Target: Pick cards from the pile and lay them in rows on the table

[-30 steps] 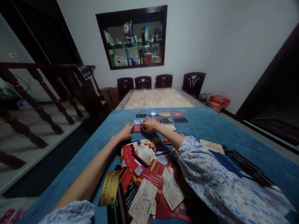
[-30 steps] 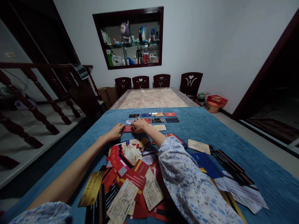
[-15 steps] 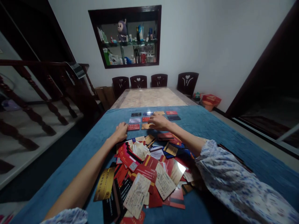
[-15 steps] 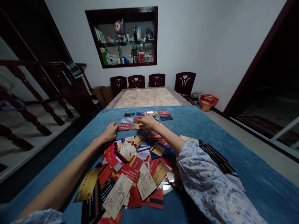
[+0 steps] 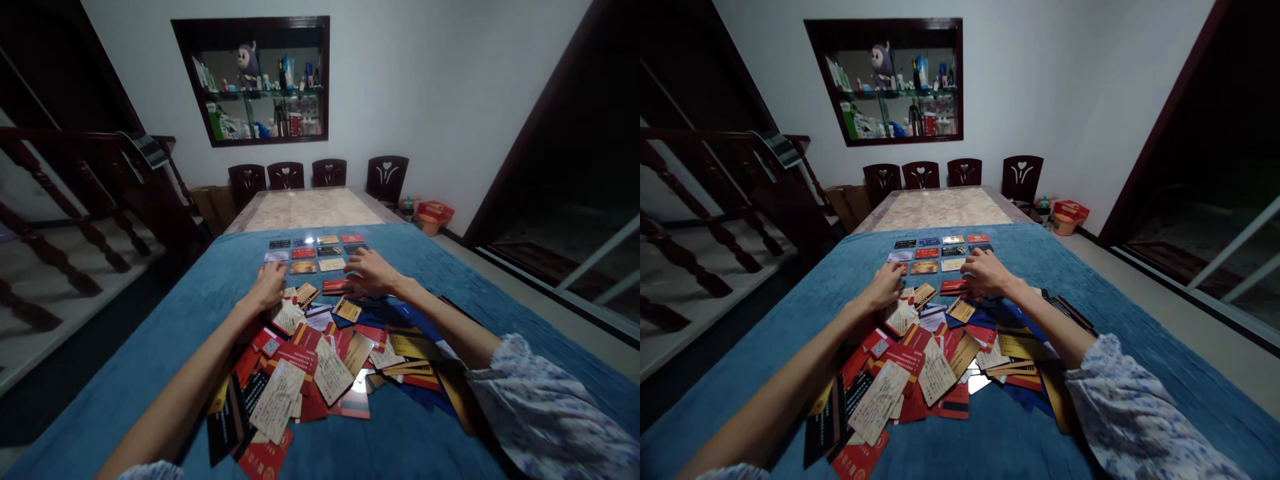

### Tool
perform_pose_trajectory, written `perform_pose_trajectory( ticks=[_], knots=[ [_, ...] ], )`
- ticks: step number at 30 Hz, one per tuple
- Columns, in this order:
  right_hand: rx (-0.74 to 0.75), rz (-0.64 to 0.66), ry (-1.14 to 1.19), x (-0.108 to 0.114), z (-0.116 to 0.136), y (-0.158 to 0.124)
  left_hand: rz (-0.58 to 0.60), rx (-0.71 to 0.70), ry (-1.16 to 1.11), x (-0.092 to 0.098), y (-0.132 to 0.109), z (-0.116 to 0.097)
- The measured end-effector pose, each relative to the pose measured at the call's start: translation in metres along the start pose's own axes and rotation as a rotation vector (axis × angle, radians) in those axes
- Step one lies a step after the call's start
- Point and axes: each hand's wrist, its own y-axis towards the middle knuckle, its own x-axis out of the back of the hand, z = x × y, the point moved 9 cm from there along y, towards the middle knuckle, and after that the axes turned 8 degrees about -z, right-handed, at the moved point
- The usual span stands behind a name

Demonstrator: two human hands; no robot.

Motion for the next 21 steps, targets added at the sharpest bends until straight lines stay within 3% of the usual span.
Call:
perform_pose_trajectory(
  ticks=[10,16,21],
  knots=[
    [-0.081,-0.042,0.044,-0.009,-0.043,-0.057,-0.005,-0.197,-0.073,-0.001,0.006,-0.103],
    [-0.032,-0.127,0.157,-0.016,-0.042,-0.065,0.034,-0.321,-0.027,-0.005,0.005,-0.155],
    [-0.039,-0.118,0.174,-0.02,-0.04,-0.068,0.055,-0.357,-0.014,-0.008,0.01,-0.182]
  ],
)
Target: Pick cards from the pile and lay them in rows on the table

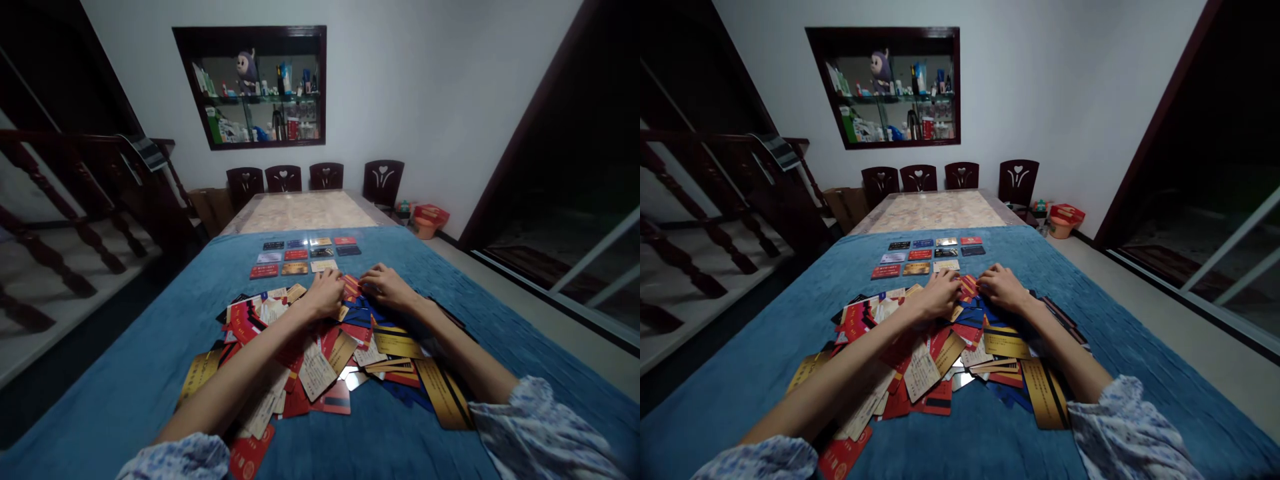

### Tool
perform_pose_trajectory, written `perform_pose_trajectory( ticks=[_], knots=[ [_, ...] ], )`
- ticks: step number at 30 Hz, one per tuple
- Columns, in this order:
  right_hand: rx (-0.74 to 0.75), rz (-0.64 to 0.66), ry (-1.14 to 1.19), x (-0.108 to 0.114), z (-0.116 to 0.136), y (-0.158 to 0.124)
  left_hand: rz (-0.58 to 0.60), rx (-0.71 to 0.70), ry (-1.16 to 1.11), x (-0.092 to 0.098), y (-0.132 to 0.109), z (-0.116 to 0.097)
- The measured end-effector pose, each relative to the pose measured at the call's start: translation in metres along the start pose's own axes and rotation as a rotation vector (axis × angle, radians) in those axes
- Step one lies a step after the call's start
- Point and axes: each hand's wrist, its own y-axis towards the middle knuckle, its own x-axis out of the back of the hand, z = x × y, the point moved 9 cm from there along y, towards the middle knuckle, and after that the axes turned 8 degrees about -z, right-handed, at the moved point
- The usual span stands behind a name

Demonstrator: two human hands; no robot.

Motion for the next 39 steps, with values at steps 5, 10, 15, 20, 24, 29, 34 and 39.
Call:
perform_pose_trajectory(
  ticks=[5,10,15,20,24,29,34,39],
  knots=[
    [0.004,0.004,-0.005,-0.005,0.003,-0.002,0.016,-0.008,0.009,-0.011,0.007,-0.011],
    [-0.003,0.011,0.01,-0.008,0.005,-0.002,0.024,-0.023,-0.043,-0.016,0.006,-0.015],
    [-0.013,0.058,0.051,-0.01,0.006,-0.004,0.013,-0.052,-0.175,-0.022,0.005,-0.012],
    [-0.02,0.079,0.08,-0.012,0.004,-0.005,-0.016,-0.076,-0.258,-0.024,0.004,-0.007],
    [-0.011,0.076,0.107,-0.013,0.005,-0.006,-0.005,-0.07,-0.246,-0.024,0.005,-0.003],
    [-0.029,0.081,0.112,-0.012,0.005,-0.007,-0.014,-0.013,-0.178,-0.027,0.014,0.014],
    [-0.025,0.063,0.112,-0.01,0.005,-0.008,0.035,-0.029,-0.195,-0.031,0.017,0.016],
    [-0.023,0.053,0.108,-0.007,0.006,-0.009,0.028,-0.062,-0.202,-0.027,0.014,0.009]
  ],
)
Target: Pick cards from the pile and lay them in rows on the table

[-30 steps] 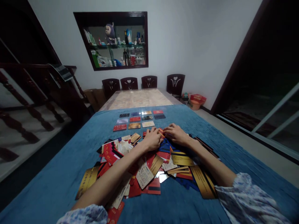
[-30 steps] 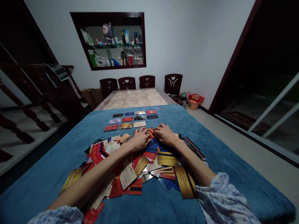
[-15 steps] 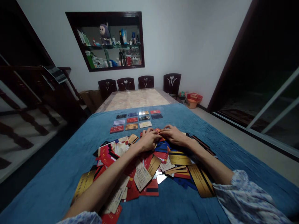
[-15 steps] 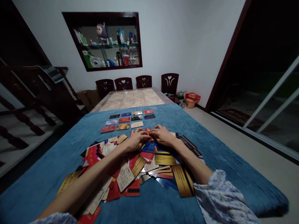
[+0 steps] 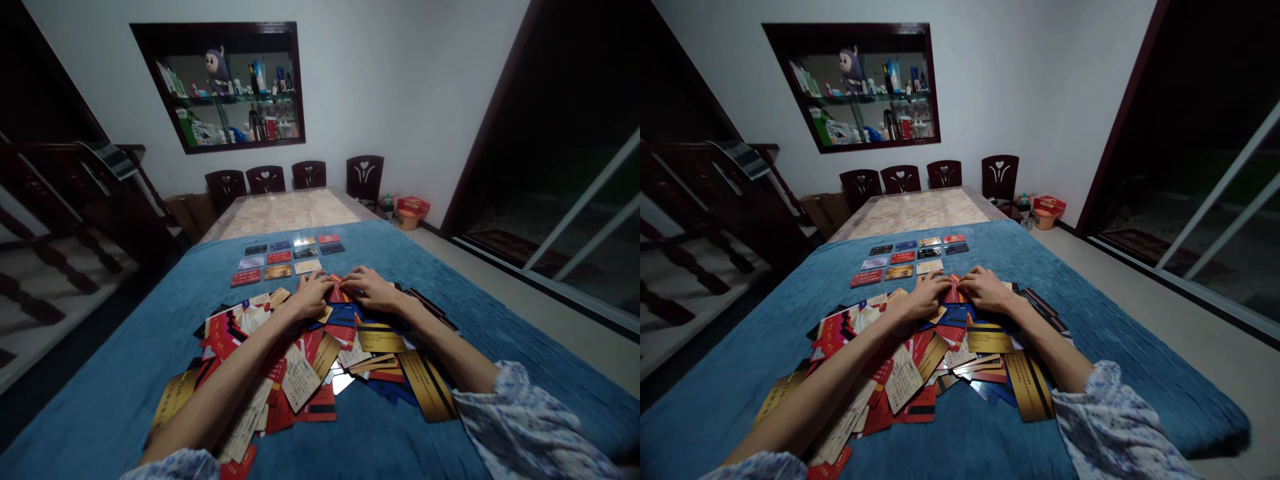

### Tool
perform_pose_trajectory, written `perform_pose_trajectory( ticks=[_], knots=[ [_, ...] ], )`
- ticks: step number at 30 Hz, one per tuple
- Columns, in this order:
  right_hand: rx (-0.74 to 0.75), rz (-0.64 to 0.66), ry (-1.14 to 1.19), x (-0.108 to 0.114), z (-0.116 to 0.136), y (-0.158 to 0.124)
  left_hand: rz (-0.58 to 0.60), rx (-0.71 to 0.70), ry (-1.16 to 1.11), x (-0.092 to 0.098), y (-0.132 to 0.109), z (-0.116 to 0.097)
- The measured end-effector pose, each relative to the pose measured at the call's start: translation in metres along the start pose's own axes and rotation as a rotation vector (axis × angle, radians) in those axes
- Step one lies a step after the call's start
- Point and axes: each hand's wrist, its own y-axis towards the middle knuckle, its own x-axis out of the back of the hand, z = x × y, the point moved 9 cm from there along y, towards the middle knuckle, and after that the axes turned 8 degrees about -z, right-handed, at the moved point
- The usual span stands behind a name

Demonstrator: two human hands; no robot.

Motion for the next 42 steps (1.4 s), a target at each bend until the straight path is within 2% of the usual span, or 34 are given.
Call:
perform_pose_trajectory(
  ticks=[9,18,27,42],
  knots=[
    [0.021,-0.009,-0.041,0.01,0.008,-0.001,-0.068,-0.001,0.188,0.012,-0.003,-0.021],
    [0.029,-0.033,-0.034,0.014,0.009,-0.003,-0.063,0.015,0.165,0.012,-0.005,-0.028],
    [0.027,0.0,0.006,0.008,0.006,-0.005,-0.036,-0.04,0.077,0.015,-0.013,-0.037],
    [0.076,-0.023,0.067,0.019,0.006,-0.01,-0.066,-0.113,0.076,0.022,-0.019,-0.044]
  ],
)
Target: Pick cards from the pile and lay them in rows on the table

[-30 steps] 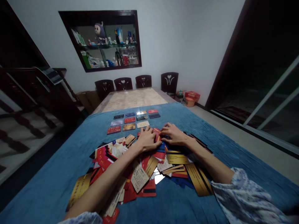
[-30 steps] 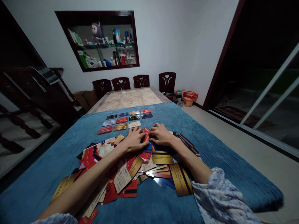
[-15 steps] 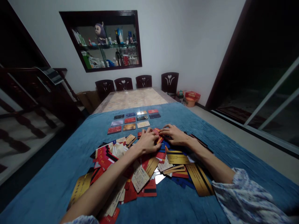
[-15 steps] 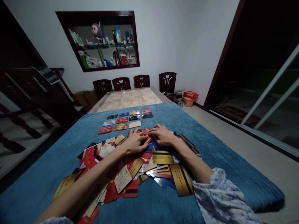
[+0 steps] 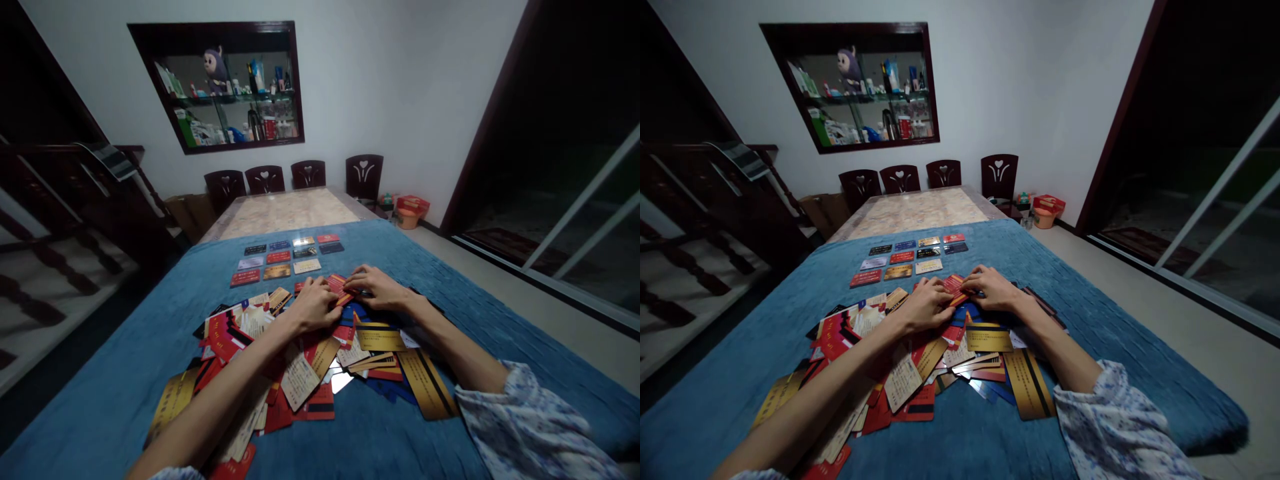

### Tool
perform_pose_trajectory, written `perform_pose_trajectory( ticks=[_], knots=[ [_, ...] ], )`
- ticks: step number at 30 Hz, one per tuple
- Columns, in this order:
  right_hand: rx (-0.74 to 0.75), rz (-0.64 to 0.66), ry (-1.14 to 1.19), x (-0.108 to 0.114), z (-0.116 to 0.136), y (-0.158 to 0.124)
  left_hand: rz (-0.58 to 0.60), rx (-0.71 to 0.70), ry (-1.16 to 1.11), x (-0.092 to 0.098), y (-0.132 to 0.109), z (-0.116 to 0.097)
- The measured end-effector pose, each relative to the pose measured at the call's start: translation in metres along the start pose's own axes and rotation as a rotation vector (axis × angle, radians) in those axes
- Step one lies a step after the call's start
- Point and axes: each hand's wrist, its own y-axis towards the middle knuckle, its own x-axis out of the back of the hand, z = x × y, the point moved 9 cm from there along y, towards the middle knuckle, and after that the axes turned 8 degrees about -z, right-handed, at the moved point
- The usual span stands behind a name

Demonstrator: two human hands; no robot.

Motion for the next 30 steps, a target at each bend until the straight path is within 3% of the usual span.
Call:
perform_pose_trajectory(
  ticks=[7,15,30],
  knots=[
    [-0.006,-0.076,0.05,0.007,-0.005,0.001,-0.072,-0.028,-0.061,0.009,-0.001,0.001],
    [-0.1,-0.181,0.075,0.007,-0.018,0.002,-0.188,0.053,-0.151,0.018,0.004,0.023],
    [-0.174,-0.232,-0.007,0.006,-0.019,0.002,-0.263,0.154,-0.171,0.007,0.006,0.05]
  ],
)
